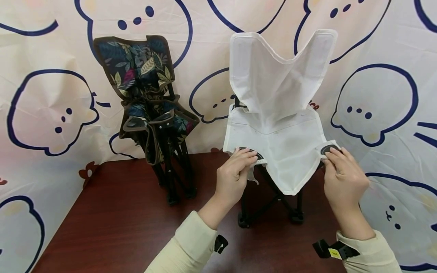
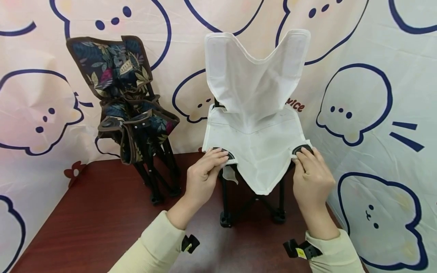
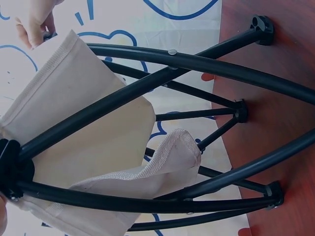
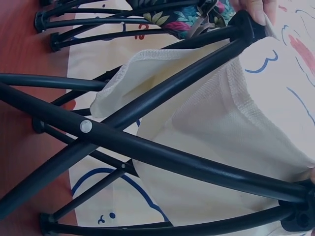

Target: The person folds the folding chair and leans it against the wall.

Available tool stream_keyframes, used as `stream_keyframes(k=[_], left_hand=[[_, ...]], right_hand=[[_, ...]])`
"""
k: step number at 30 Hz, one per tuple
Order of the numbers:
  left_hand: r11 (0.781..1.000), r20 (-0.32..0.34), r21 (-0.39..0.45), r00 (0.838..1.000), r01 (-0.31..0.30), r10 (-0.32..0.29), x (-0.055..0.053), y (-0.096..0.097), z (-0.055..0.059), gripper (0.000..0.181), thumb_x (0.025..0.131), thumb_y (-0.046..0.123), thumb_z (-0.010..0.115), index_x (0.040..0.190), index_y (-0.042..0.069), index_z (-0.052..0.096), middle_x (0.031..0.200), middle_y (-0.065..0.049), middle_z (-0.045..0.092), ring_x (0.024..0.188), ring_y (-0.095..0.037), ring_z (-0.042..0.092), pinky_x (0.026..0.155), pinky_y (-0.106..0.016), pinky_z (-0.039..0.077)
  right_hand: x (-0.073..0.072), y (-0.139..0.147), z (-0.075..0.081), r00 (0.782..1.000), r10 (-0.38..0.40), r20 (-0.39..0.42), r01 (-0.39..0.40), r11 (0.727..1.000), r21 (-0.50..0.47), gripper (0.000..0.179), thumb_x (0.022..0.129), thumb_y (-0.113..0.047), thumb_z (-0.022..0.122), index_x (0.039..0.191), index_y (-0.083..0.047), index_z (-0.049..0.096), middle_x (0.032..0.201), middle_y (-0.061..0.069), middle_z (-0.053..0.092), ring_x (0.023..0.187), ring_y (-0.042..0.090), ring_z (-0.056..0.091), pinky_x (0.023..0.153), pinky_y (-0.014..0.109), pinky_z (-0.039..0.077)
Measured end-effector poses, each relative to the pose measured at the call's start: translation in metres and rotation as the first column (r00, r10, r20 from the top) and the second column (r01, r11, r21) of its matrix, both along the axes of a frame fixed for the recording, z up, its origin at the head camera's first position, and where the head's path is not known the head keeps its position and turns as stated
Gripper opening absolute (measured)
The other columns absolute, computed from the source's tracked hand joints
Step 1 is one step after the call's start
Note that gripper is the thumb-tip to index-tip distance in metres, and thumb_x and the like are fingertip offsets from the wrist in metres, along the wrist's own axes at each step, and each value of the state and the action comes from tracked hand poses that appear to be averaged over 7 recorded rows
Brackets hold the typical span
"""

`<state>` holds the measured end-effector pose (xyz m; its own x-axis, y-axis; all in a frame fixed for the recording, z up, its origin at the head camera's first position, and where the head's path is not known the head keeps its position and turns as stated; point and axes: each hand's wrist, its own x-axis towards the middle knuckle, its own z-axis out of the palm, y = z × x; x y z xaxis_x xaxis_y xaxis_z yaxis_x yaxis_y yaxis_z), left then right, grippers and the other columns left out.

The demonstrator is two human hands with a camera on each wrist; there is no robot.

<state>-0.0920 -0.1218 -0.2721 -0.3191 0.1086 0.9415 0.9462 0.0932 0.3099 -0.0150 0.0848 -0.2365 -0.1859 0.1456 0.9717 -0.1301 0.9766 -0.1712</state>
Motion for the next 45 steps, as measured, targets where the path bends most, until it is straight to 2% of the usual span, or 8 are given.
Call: stream_keyframes(k=[14, 22, 36, 40, 45], left_hand=[[1.000, -0.039, 0.009, 0.999, -0.028, 0.028, 0.000, 0.003, 0.007, 0.013, 0.075, -0.005, 0.061, 0.085, -0.002, 0.067, 0.090, -0.010, 0.065, 0.096, -0.017, 0.056, 0.092, -0.033, 0.036], [0.999, -0.044, 0.007, 0.998, -0.039, 0.039, 0.000, 0.002, 0.011, 0.013, 0.075, -0.006, 0.060, 0.085, -0.002, 0.067, 0.090, -0.010, 0.065, 0.096, -0.017, 0.056, 0.093, -0.031, 0.034], [1.000, -0.032, -0.004, 0.999, -0.010, 0.010, -0.001, 0.003, 0.016, 0.012, 0.077, -0.004, 0.060, 0.085, -0.002, 0.067, 0.092, -0.010, 0.064, 0.098, -0.018, 0.055, 0.095, -0.031, 0.032], [1.000, -0.018, -0.006, 1.000, 0.015, -0.015, -0.001, 0.004, 0.017, 0.012, 0.077, -0.005, 0.059, 0.086, -0.002, 0.067, 0.093, -0.010, 0.064, 0.098, -0.018, 0.055, 0.094, -0.032, 0.033], [1.000, -0.020, -0.010, 1.000, 0.015, -0.015, -0.002, 0.005, 0.018, 0.012, 0.078, -0.004, 0.059, 0.086, -0.001, 0.067, 0.093, -0.010, 0.064, 0.098, -0.018, 0.055, 0.095, -0.031, 0.032]], right_hand=[[-0.003, -0.009, 0.006, 0.999, 0.040, -0.019, -0.040, 0.999, 0.020, 0.009, 0.075, 0.004, 0.059, 0.074, 0.010, 0.067, 0.077, 0.022, 0.063, 0.085, 0.037, 0.058, 0.084, 0.039, 0.043], [-0.005, -0.015, 0.009, 0.998, 0.061, -0.003, -0.061, 0.998, 0.029, 0.009, 0.075, 0.003, 0.061, 0.075, 0.010, 0.067, 0.078, 0.021, 0.063, 0.087, 0.036, 0.058, 0.083, 0.041, 0.043], [-0.010, -0.026, 0.012, 0.995, 0.096, -0.028, -0.096, 0.995, 0.025, 0.010, 0.075, 0.002, 0.059, 0.075, 0.008, 0.067, 0.079, 0.020, 0.063, 0.087, 0.034, 0.058, 0.086, 0.033, 0.041], [-0.012, -0.030, 0.011, 0.995, 0.095, -0.045, -0.094, 0.995, 0.024, 0.009, 0.075, 0.002, 0.061, 0.074, 0.008, 0.068, 0.078, 0.019, 0.063, 0.087, 0.033, 0.058, 0.085, 0.034, 0.042], [-0.015, -0.033, 0.012, 0.992, 0.106, -0.072, -0.105, 0.994, 0.016, 0.008, 0.074, 0.002, 0.062, 0.072, 0.007, 0.068, 0.077, 0.019, 0.064, 0.086, 0.033, 0.059, 0.084, 0.036, 0.043]])
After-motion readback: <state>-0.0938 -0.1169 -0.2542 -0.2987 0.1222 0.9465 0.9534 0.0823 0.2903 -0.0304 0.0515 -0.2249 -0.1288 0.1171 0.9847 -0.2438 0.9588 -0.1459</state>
